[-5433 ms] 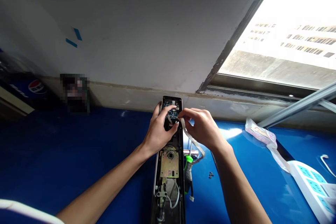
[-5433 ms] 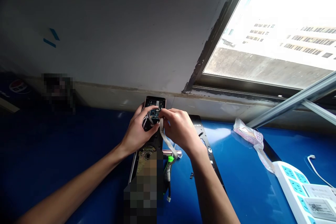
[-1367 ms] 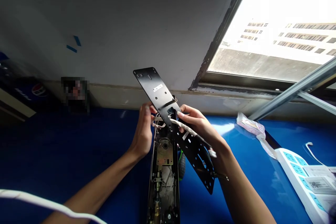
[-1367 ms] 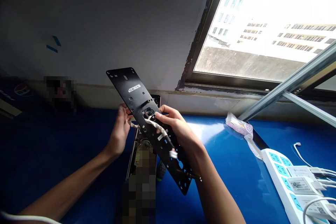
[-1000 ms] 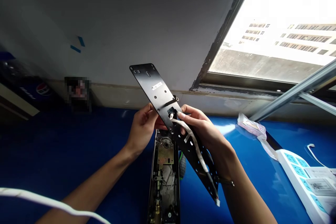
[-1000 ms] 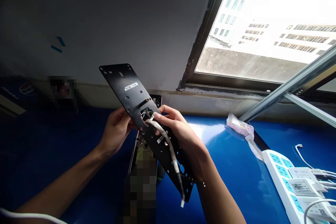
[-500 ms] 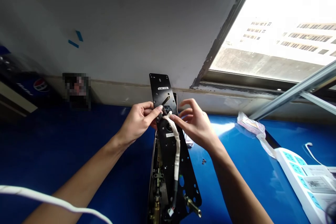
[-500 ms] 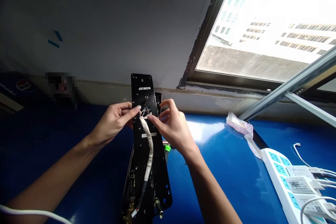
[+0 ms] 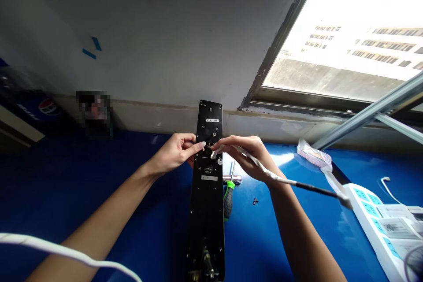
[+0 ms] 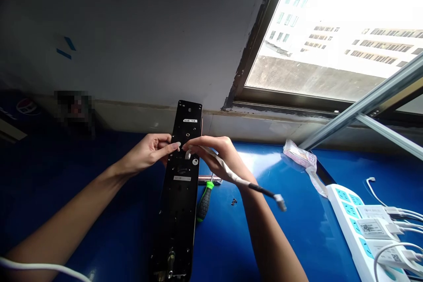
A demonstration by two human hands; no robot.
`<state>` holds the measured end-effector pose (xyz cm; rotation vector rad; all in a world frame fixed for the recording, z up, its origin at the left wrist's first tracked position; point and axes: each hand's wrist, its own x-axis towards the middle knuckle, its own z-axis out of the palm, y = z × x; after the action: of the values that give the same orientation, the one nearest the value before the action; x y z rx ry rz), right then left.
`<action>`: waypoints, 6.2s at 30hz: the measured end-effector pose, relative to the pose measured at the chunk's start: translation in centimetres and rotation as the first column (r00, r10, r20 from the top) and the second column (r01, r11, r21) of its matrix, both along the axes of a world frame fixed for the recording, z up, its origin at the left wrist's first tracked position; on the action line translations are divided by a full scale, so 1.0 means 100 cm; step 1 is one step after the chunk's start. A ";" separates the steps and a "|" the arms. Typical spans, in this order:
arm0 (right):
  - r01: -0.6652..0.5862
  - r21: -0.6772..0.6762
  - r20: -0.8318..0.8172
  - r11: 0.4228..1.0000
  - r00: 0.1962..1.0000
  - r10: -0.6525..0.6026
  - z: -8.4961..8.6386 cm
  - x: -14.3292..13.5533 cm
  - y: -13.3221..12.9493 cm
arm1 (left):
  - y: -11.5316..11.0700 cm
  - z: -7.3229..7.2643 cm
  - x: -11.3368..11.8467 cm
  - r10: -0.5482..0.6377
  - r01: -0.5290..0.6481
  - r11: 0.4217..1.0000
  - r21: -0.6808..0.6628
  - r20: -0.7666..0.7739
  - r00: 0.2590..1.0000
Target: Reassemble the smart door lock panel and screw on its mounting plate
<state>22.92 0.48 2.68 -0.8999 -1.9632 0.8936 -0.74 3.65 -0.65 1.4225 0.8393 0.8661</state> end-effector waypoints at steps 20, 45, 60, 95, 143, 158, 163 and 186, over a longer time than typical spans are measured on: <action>-0.001 -0.098 0.044 0.995 0.999 0.006 -0.011 0.000 0.008 | -0.011 0.001 0.000 0.029 0.006 0.997 0.078 -0.443 0.896; -0.060 -0.053 0.292 0.997 0.954 0.073 -0.014 -0.006 0.011 | -0.014 0.002 -0.002 0.367 0.016 0.861 0.508 -0.644 0.671; -0.223 -0.154 0.349 0.963 0.899 0.264 -0.007 0.015 0.015 | -0.001 -0.033 0.019 0.493 -0.125 0.554 0.823 -0.203 0.846; 0.202 -0.450 -0.008 0.870 0.973 -0.230 -0.052 -0.001 0.035 | -0.002 -0.034 0.018 0.258 -0.204 0.945 0.254 -0.200 0.945; 0.191 -0.453 0.638 0.871 0.752 0.166 0.013 0.082 -0.002 | -0.053 0.009 0.045 0.028 0.429 0.584 0.689 -0.545 0.838; 0.410 -0.014 0.588 0.912 0.741 -0.324 0.052 0.124 -0.023 | -0.054 -0.006 0.129 0.026 0.811 0.423 0.404 -0.900 0.435; 0.398 -0.027 0.580 0.917 0.753 -0.310 0.054 0.130 -0.028 | -0.051 -0.021 0.140 -0.057 0.825 0.414 0.385 -0.894 0.445; 0.264 -0.101 0.630 0.959 0.763 -0.144 0.070 0.124 -0.045 | -0.044 -0.026 0.135 -0.053 0.871 0.379 0.314 -0.932 0.359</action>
<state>35.31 -4.04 9.64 -1.6546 -2.2773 0.7063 12.72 -0.70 -3.23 2.9053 0.4513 -0.1750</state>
